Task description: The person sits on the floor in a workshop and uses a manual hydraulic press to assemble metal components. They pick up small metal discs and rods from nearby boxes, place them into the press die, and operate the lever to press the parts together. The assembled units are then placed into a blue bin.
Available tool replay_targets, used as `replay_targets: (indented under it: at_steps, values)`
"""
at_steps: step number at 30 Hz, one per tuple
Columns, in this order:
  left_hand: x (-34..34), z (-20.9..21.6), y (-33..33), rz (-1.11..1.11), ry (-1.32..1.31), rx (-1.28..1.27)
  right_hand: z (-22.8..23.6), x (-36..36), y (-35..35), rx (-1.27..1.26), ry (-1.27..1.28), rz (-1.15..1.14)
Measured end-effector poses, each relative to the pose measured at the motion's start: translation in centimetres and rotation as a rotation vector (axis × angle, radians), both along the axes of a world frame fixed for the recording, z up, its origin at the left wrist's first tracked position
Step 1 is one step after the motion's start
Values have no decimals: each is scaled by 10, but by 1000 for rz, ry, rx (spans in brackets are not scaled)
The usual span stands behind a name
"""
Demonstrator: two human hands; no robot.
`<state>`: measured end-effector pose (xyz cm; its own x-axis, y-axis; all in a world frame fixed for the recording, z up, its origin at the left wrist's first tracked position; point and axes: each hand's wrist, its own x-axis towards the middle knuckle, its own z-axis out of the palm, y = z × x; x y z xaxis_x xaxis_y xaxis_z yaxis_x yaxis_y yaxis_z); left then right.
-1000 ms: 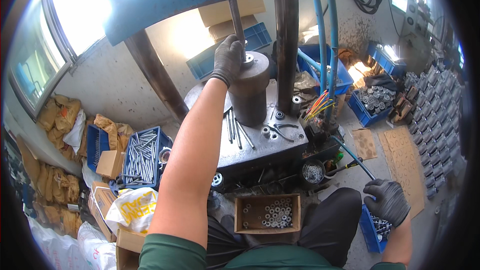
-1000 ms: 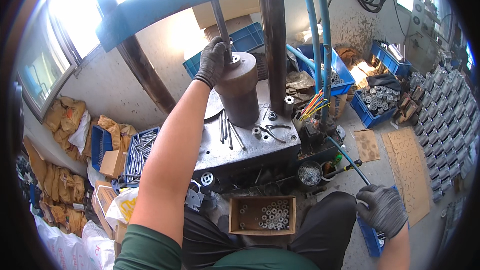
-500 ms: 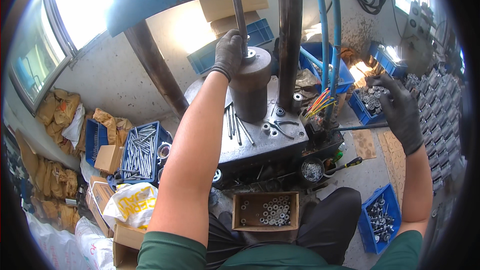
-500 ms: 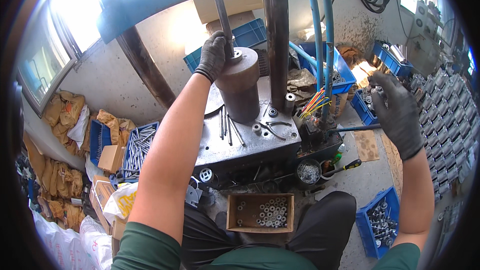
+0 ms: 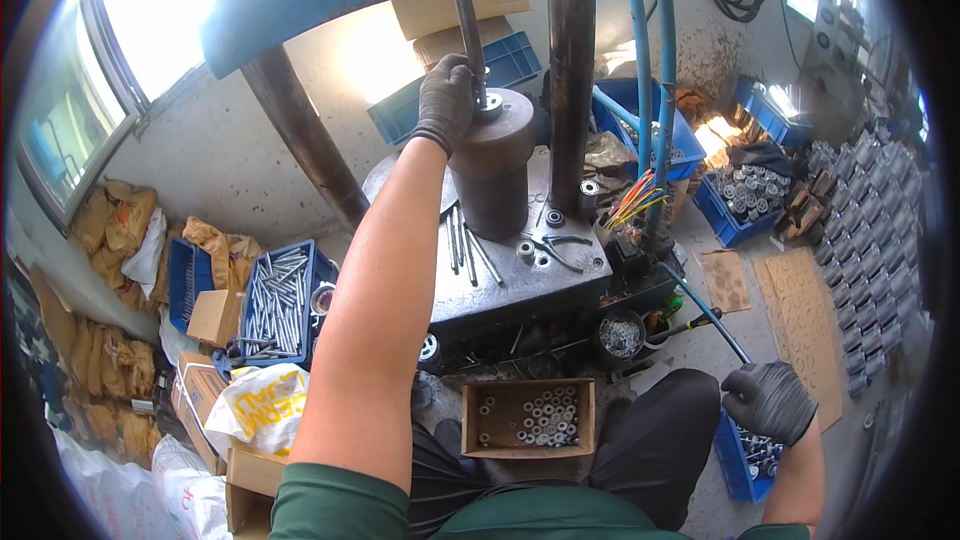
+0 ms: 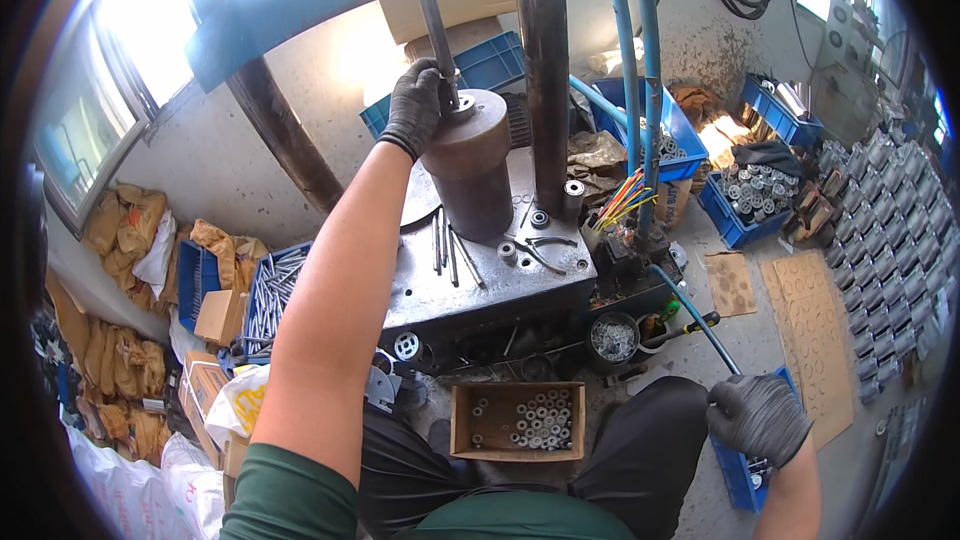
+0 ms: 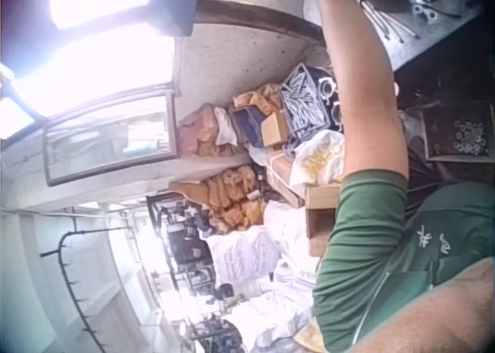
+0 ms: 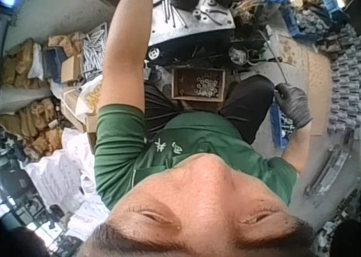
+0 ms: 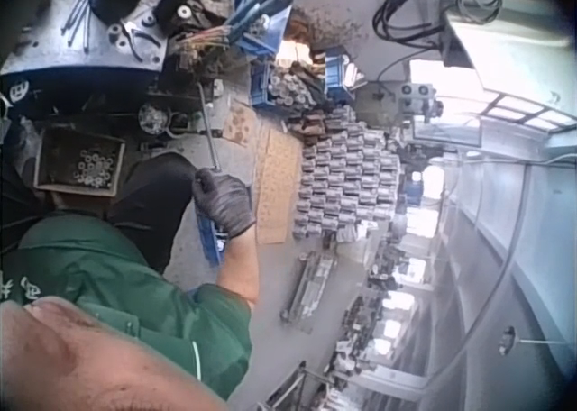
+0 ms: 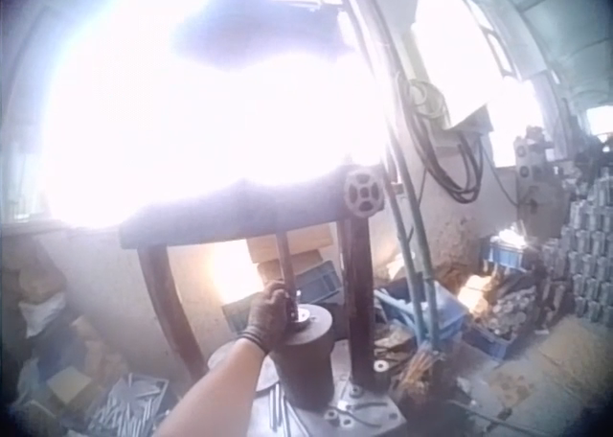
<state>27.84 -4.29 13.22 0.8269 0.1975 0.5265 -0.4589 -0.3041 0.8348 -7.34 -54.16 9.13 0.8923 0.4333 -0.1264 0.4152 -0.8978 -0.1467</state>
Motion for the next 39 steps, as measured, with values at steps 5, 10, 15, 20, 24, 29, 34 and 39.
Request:
replay_targets:
  at_steps: [5,10,15,20,24,29,34,39]
  values:
    - [-3,2,0,-22,11,-16,20,11,9,139,-112,-32]
    - [-3,0,1,-83,-68,-62,8,6,5,193,-156,-35]
    - [-4,2,0,-142,-9,-117,-13,-1,-13,-32,-3,44]
    - [-4,3,1,-132,46,-73,-11,1,-12,-26,-9,65]
    - [0,2,5,-169,51,-73,-2,6,-6,13,-28,41]
    - [-6,4,0,-186,95,-116,15,12,6,140,-167,10]
    - [-6,6,-5,-203,110,-163,7,9,-10,-38,-27,98]
    - [-6,5,-4,-230,108,-195,11,9,1,64,-73,28]
